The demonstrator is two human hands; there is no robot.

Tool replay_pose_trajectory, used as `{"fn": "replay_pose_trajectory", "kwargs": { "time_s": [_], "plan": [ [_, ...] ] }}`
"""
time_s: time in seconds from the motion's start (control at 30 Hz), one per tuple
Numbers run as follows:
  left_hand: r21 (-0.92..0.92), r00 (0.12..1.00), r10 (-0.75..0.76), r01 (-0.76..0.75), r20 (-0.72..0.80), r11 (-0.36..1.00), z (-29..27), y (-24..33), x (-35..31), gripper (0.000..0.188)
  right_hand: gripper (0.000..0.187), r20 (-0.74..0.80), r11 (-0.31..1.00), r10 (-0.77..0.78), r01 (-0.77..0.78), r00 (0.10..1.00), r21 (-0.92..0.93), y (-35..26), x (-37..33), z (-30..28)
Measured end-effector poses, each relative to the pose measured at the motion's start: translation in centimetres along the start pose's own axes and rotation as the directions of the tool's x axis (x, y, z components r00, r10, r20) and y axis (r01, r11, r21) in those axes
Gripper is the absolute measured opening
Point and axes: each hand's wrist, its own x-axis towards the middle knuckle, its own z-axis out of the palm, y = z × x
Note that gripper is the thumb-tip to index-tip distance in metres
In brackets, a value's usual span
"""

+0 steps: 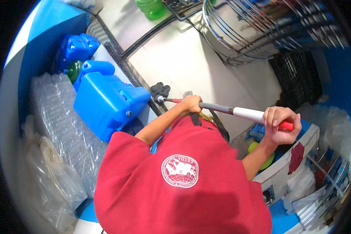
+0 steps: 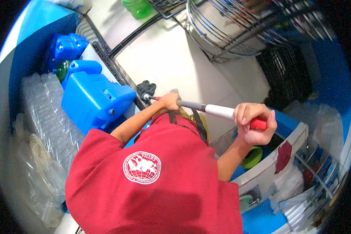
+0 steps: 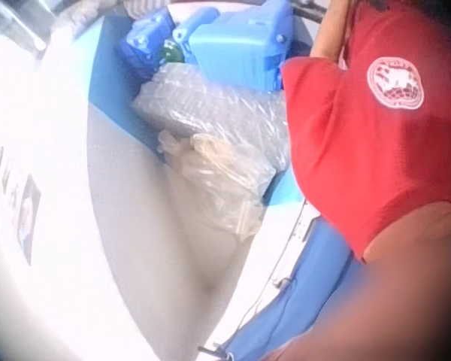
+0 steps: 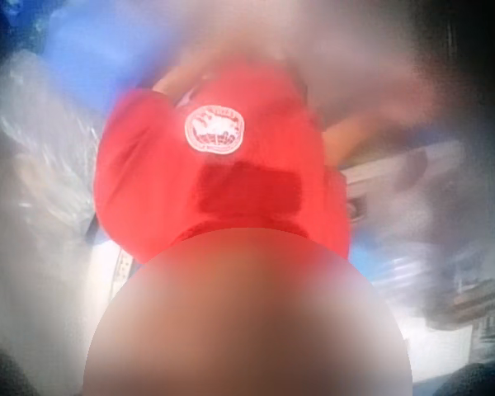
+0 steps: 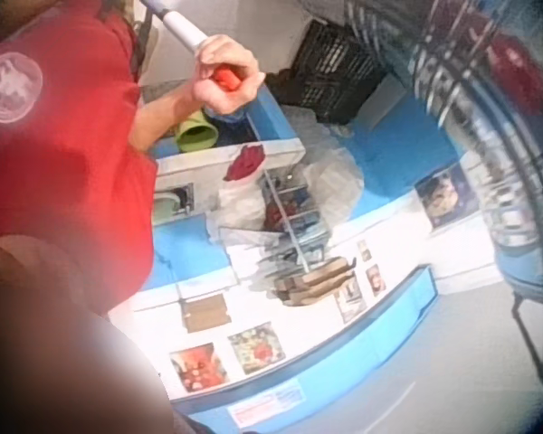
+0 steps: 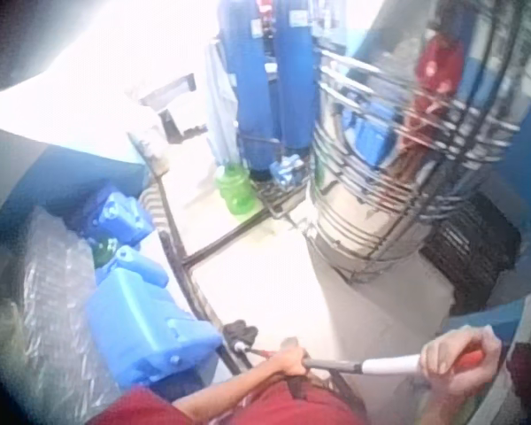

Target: The person mops a tiled floor using a mop with a long handle. They move the mop back and forth across the floor, navigating around blue containers, a metal rack, and a washing machine.

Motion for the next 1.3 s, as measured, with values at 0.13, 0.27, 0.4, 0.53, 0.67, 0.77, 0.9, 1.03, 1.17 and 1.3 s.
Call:
{"fn": "replay_pose_trajectory", "kwargs": {
  "time_s": [0.13, 0.27, 0.4, 0.53, 0.67, 0.77, 0.9, 1.03, 1.17, 1.3],
  "plan": [
    [0.175, 0.986, 0.166, -0.158, -0.032, 0.972, 2.2, 4.5, 2.1, 0.024, 0.05, -0.059, 0.987, -0.152, 0.148, 0.987, -0.064, -3.9, -4.3, -2.5],
    [0.292, 0.965, 0.262, -0.255, 0.016, 0.922, 3.8, 9.0, 5.8, 0.028, 0.048, -0.11, 0.954, -0.27, 0.25, 0.957, -0.167, -7.8, -8.6, -4.4],
    [0.317, 0.915, 0.4, -0.364, -0.055, 0.876, 5.1, 12.7, 8.9, 0.031, 0.049, -0.112, 0.915, -0.321, 0.278, 0.94, -0.292, -10.6, -11.7, -4.0],
    [0.299, 0.881, 0.461, -0.415, -0.101, 0.859, 6.5, 15.5, 12.6, 0.014, 0.045, -0.025, 0.843, -0.325, 0.278, 0.945, -0.46, -11.3, -13.7, -4.3],
    [0.172, 0.847, 0.469, -0.437, -0.252, 0.883, 8.0, 16.9, 15.7, 0.013, 0.04, 0.244, 0.807, -0.312, 0.392, 0.918, -0.442, -10.5, -14.6, -7.6],
    [0.114, 0.814, 0.476, -0.467, -0.331, 0.877, 9.8, 18.4, 16.4, 0.014, 0.047, 0.069, 0.827, -0.411, 0.403, 0.909, -0.392, -11.3, -15.5, -9.3],
    [0.09, 0.864, 0.375, -0.367, -0.335, 0.926, 11.8, 20.4, 15.3, 0.021, 0.054, -0.049, 0.928, -0.299, 0.279, 0.953, -0.246, -15.6, -13.9, -11.5],
    [0.125, 0.967, 0.25, -0.242, -0.05, 0.962, 11.7, 18.6, 11.9, 0.026, 0.054, -0.168, 0.963, -0.189, 0.15, 0.967, -0.224, -16.1, -14.4, -12.2],
    [0.098, 0.959, 0.204, -0.226, 0.197, 0.969, 11.4, 14.9, 8.3, 0.037, 0.054, -0.155, 0.993, -0.076, 0.061, 0.985, -0.101, -13.5, -15.2, -12.9],
    [0.058, 0.942, 0.166, -0.191, 0.29, 0.98, 13.1, 10.5, 7.6, 0.033, 0.053, -0.205, 1.0, 0.02, -0.018, 0.978, 0.012, -9.7, -13.5, -15.3]
  ]
}}
